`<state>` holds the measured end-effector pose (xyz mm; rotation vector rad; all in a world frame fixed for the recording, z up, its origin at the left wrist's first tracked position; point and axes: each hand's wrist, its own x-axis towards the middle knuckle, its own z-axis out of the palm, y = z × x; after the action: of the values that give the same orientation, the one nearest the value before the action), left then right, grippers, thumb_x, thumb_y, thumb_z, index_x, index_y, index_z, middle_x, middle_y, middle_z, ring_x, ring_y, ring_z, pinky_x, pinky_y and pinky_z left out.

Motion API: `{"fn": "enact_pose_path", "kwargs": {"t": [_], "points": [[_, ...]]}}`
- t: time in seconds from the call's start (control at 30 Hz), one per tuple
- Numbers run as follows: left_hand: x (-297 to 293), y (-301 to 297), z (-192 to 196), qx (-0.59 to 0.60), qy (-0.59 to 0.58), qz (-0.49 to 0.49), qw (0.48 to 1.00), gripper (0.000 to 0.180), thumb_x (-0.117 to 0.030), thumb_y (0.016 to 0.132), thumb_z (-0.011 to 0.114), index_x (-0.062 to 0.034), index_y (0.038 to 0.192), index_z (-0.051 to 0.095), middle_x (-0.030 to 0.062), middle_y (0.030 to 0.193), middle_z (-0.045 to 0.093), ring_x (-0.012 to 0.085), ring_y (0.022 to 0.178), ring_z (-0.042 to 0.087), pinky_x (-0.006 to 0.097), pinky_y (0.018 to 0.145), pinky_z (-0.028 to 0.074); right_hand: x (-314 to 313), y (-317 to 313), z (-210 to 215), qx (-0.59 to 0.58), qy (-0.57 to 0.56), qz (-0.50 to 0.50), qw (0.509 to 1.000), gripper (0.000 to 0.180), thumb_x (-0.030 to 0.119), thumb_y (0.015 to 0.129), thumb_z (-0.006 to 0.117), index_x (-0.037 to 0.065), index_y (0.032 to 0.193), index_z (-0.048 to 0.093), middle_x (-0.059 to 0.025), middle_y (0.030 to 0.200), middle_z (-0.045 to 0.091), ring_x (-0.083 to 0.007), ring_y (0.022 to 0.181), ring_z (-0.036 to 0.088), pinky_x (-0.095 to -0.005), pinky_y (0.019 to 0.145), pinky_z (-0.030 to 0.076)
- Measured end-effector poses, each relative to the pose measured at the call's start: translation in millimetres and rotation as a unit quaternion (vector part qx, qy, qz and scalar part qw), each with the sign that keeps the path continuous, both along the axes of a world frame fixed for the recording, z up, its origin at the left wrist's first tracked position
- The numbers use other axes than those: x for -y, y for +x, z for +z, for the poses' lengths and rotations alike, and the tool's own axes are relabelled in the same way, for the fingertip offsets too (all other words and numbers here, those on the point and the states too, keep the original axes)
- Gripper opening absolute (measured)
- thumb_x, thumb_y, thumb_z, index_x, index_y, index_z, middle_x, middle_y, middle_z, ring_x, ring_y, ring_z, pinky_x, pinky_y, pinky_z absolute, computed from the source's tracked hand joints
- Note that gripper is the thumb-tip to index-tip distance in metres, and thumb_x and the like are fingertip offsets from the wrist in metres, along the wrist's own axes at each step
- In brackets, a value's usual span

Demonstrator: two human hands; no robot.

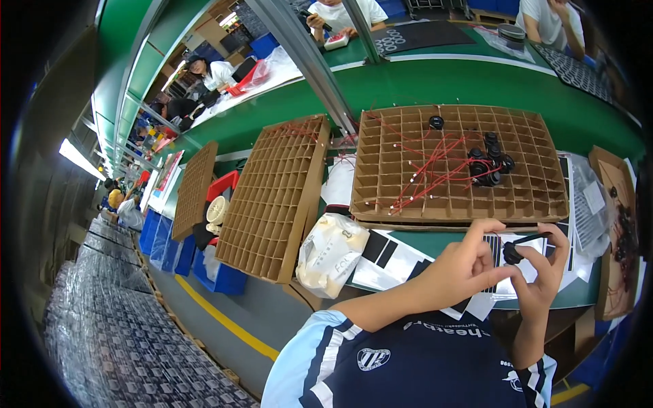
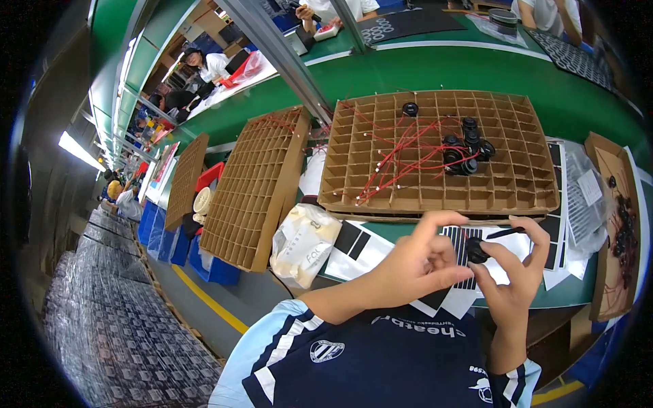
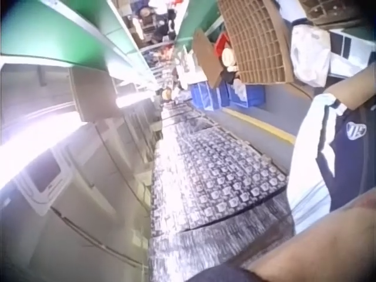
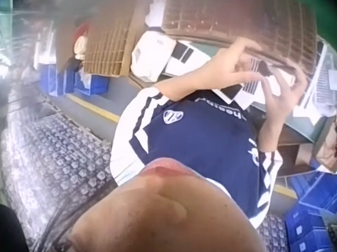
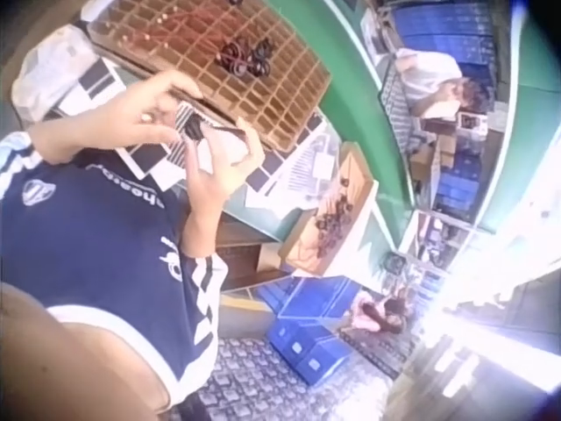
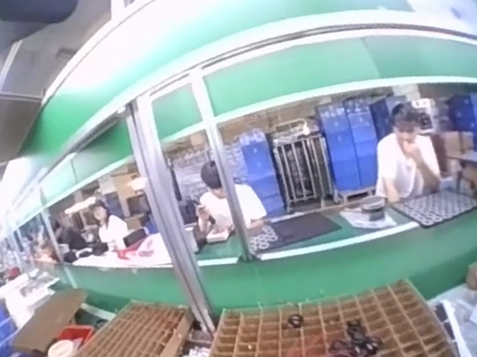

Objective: Manually assemble small electronic components into plastic housings at a factory workstation.

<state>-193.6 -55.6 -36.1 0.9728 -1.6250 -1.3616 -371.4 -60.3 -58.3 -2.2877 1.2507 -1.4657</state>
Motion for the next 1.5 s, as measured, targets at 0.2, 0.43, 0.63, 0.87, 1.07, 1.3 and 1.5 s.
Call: {"fn": "enact_pose_path", "kwargs": {"t": [0.2, 0.43, 0.63, 0.87, 1.07, 1.3, 1.5], "points": [[7, -15, -30, -0.159, 0.109, -0.060, 0.979, 0.037, -0.008, 0.083, 0.053, -0.0048, 0.110, 0.028, 0.0056, 0.083, 0.053, 0.0064, 0.059, 0.050, 0.019, 0.051, 0.042, -3, 11, -2, -0.035, -0.011, 0.004, 0.999, 0.033, 0.001, 0.051, 0.066, 0.008, 0.083, 0.060, -0.0147, 0.106, 0.044, -0.0308, 0.098, 0.043, -0.0376, 0.081, 0.036], [0, -13, -24, -0.253, 0.109, -0.006, 0.961, 0.034, 0.000, 0.080, 0.054, -0.0039, 0.104, 0.031, 0.0078, 0.083, 0.052, 0.0074, 0.059, 0.050, 0.018, 0.052, 0.042, -12, -3, -9, 0.050, 0.042, 0.040, 0.997, 0.044, 0.001, 0.067, 0.056, 0.003, 0.110, 0.045, -0.0137, 0.092, 0.051, -0.0263, 0.087, 0.045, -0.0350, 0.081, 0.034], [11, -15, -35, -0.259, 0.119, -0.041, 0.958, 0.029, -0.001, 0.080, 0.053, -0.0047, 0.101, 0.033, 0.0033, 0.084, 0.048, 0.0052, 0.066, 0.047, 0.018, 0.053, 0.040, -4, -16, -21, 0.119, 0.181, 0.016, 0.976, 0.024, 0.003, 0.075, 0.051, 0.000, 0.098, 0.048, -0.0065, 0.071, 0.053, -0.0181, 0.076, 0.046, -0.0294, 0.075, 0.033], [12, -9, -28, -0.240, 0.119, -0.050, 0.962, 0.031, -0.003, 0.081, 0.054, -0.0059, 0.103, 0.032, 0.0037, 0.082, 0.048, 0.0048, 0.061, 0.047, 0.017, 0.048, 0.038, 3, -5, -14, 0.074, 0.164, 0.049, 0.982, 0.006, 0.000, 0.071, 0.054, 0.001, 0.074, 0.049, -0.0072, 0.065, 0.048, -0.0173, 0.066, 0.046, -0.0272, 0.061, 0.035], [13, -15, -25, -0.241, 0.128, -0.091, 0.958, 0.026, -0.002, 0.081, 0.053, -0.0061, 0.099, 0.035, 0.0041, 0.079, 0.047, 0.0058, 0.053, 0.045, 0.018, 0.047, 0.037, -4, -39, -18, 0.233, 0.244, 0.001, 0.941, 0.008, 0.000, 0.078, 0.048, 0.000, 0.086, 0.046, -0.0018, 0.064, 0.044, -0.0074, 0.058, 0.044, -0.0181, 0.054, 0.034], [13, -3, -38, -0.234, 0.077, 0.026, 0.969, 0.035, 0.003, 0.073, 0.057, -0.0023, 0.103, 0.040, 0.0096, 0.081, 0.051, 0.0143, 0.059, 0.052, 0.024, 0.051, 0.044, -14, -180, 32, 0.379, 0.089, -0.235, 0.891, 0.050, 0.010, 0.080, 0.051, 0.001, 0.125, 0.032, 0.0033, 0.063, 0.045, -0.0053, 0.057, 0.041, -0.0171, 0.054, 0.033], [12, -14, -38, -0.301, 0.146, 0.015, 0.942, 0.035, -0.003, 0.073, 0.052, -0.0066, 0.105, 0.038, 0.0143, 0.076, 0.050, 0.0176, 0.049, 0.046, 0.027, 0.048, 0.040, -103, -292, 115, 0.369, -0.105, -0.452, 0.806, 0.064, 0.017, 0.079, 0.053, -0.006, 0.128, 0.020, -0.0011, 0.054, 0.039, -0.0093, 0.047, 0.041, -0.0209, 0.047, 0.034]]}}
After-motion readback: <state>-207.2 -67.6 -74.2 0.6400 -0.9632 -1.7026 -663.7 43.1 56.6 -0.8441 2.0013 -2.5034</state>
